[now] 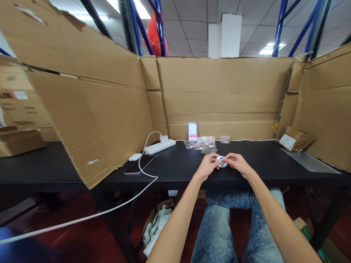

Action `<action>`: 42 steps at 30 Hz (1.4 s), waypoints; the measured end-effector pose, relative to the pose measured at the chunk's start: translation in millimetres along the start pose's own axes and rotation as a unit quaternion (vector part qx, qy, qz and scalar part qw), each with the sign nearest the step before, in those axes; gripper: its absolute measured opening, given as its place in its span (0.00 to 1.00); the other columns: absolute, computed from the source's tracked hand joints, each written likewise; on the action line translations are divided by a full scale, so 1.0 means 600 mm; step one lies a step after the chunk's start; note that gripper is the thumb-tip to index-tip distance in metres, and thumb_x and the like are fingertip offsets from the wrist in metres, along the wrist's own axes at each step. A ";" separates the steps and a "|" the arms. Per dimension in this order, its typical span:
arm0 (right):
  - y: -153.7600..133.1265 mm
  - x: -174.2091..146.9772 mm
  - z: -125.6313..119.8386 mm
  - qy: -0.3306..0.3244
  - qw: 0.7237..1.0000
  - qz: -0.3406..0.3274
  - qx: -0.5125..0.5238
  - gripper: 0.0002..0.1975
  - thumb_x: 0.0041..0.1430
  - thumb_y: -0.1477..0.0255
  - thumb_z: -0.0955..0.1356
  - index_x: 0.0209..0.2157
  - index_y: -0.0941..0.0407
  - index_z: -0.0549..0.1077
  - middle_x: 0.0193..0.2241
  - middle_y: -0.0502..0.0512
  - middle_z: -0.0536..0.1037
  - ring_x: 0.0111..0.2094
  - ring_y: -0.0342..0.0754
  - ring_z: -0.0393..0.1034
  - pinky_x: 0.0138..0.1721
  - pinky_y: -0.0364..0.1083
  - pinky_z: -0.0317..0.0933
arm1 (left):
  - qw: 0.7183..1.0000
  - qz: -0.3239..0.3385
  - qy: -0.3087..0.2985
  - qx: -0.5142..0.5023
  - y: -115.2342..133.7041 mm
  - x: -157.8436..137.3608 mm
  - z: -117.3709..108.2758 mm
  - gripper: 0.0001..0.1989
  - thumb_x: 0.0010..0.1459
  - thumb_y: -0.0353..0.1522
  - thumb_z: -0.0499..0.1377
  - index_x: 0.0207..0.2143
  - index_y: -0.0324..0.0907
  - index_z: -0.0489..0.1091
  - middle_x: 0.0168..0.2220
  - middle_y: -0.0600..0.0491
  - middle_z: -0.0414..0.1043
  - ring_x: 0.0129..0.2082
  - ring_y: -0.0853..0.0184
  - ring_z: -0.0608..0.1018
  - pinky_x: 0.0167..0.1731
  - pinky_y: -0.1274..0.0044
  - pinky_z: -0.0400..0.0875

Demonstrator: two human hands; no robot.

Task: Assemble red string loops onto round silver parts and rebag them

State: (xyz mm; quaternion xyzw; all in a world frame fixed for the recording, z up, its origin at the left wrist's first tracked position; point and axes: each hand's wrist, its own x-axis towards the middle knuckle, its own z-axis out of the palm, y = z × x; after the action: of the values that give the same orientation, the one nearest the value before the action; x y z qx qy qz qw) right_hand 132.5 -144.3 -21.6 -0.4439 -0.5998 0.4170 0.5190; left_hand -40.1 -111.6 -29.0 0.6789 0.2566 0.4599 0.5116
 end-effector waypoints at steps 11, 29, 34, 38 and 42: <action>0.007 0.003 -0.004 0.016 1.000 -0.001 0.026 0.19 0.40 0.59 0.76 0.27 0.59 0.74 0.20 0.49 0.71 0.19 0.38 0.56 0.21 0.41 0.46 | 1.000 0.006 -0.009 -0.009 0.003 0.000 -0.001 0.19 0.46 0.40 0.68 0.35 0.36 0.71 0.30 0.48 0.75 0.27 0.68 0.75 0.25 0.79 0.67; 0.006 -0.002 -0.005 0.025 0.999 0.013 0.028 0.21 0.38 0.63 0.76 0.32 0.56 0.67 0.22 0.49 0.74 0.23 0.41 0.64 0.24 0.40 0.52 | 1.000 -0.008 -0.003 -0.022 0.006 -0.002 0.002 0.18 0.45 0.39 0.68 0.34 0.35 0.72 0.29 0.48 0.74 0.25 0.69 0.74 0.23 0.79 0.68; 0.009 0.000 -0.002 0.026 0.999 0.005 0.018 0.20 0.39 0.65 0.76 0.30 0.56 0.65 0.21 0.47 0.72 0.22 0.40 0.63 0.24 0.40 0.52 | 1.000 -0.013 0.002 -0.011 0.001 0.001 0.001 0.17 0.46 0.38 0.67 0.34 0.34 0.72 0.28 0.47 0.74 0.25 0.69 0.73 0.22 0.80 0.68; 0.011 0.000 -0.002 0.049 0.998 0.005 0.030 0.20 0.37 0.65 0.76 0.29 0.56 0.64 0.21 0.45 0.70 0.21 0.40 0.61 0.22 0.39 0.51 | 1.000 -0.013 0.009 -0.004 -0.004 0.005 0.006 0.15 0.47 0.37 0.67 0.34 0.35 0.72 0.29 0.48 0.73 0.25 0.69 0.73 0.22 0.80 0.68; 0.012 -0.001 -0.004 0.071 0.997 0.011 0.041 0.20 0.36 0.66 0.76 0.29 0.56 0.64 0.21 0.46 0.70 0.22 0.40 0.61 0.23 0.40 0.52 | 0.992 -0.005 0.103 0.070 -0.012 0.017 -0.007 0.10 0.52 0.36 0.62 0.32 0.37 0.73 0.27 0.49 0.73 0.26 0.67 0.74 0.25 0.78 0.68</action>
State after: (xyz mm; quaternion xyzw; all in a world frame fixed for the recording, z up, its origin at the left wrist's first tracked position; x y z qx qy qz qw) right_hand 135.4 -142.7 -28.2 -0.4573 -0.5389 0.4145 0.5733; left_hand -38.3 -99.0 -31.9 0.6605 0.3429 0.5061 0.4359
